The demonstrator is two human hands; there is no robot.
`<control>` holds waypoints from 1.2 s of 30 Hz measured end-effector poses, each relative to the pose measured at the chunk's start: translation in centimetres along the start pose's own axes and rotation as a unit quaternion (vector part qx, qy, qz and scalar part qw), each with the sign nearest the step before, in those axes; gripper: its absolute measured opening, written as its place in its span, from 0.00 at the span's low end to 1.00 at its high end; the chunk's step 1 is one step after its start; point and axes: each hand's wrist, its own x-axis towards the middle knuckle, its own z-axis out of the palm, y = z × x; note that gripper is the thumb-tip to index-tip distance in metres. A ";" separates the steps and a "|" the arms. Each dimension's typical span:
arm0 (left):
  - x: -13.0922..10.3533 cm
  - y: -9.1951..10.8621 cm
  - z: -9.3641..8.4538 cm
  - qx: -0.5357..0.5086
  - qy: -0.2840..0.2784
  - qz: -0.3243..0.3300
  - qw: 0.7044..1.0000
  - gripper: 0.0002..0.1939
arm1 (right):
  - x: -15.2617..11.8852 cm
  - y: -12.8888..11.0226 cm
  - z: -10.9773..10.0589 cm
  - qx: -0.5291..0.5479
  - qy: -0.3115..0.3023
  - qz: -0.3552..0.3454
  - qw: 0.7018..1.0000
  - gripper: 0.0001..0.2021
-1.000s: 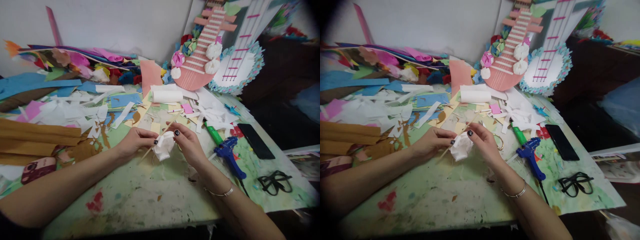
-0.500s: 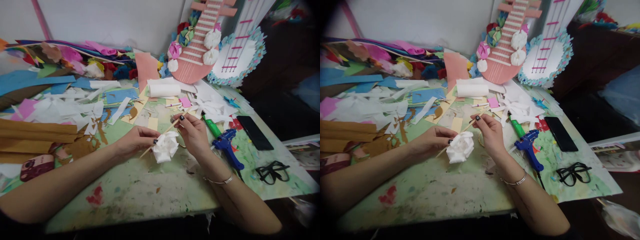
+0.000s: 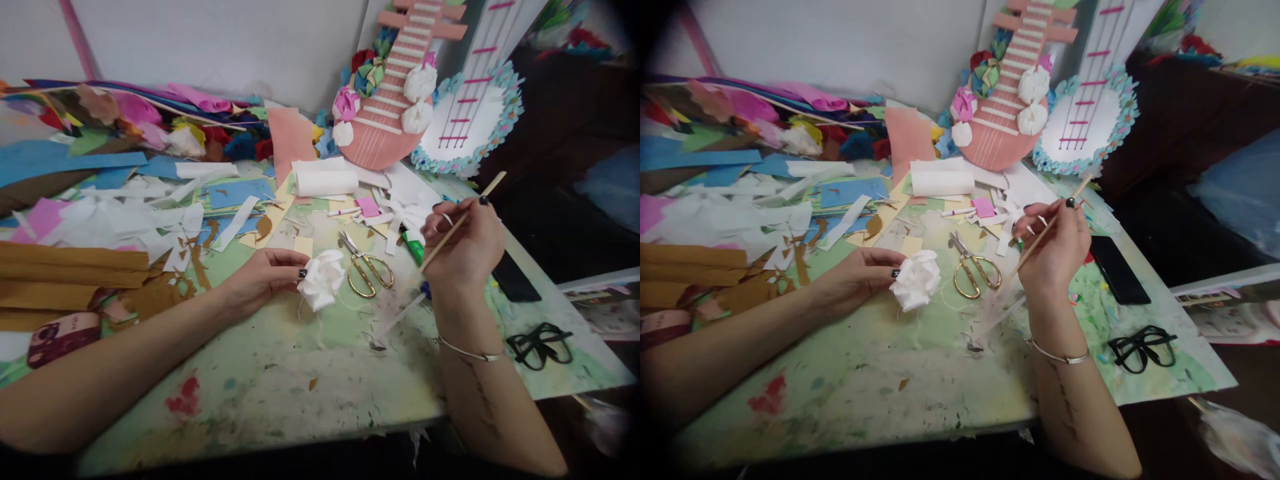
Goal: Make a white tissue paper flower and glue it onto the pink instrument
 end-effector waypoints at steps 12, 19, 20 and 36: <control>0.6 -0.2 -0.2 -0.077 0.026 0.057 0.995 0.12 | -6.0 2.9 3.4 -0.171 -0.322 0.274 0.890 0.15; 0.4 -0.2 -0.6 -0.055 -0.029 0.056 0.997 0.12 | -6.1 2.9 3.4 -0.171 -0.309 0.287 0.890 0.11; 0.4 -0.2 -0.5 -0.060 -0.050 0.059 0.995 0.13 | -6.2 3.0 3.4 -0.178 -0.306 0.270 0.895 0.11; 0.2 -1.1 1.5 0.185 0.010 0.164 0.969 0.12 | -8.0 4.4 3.7 -0.362 -0.265 0.186 0.874 0.06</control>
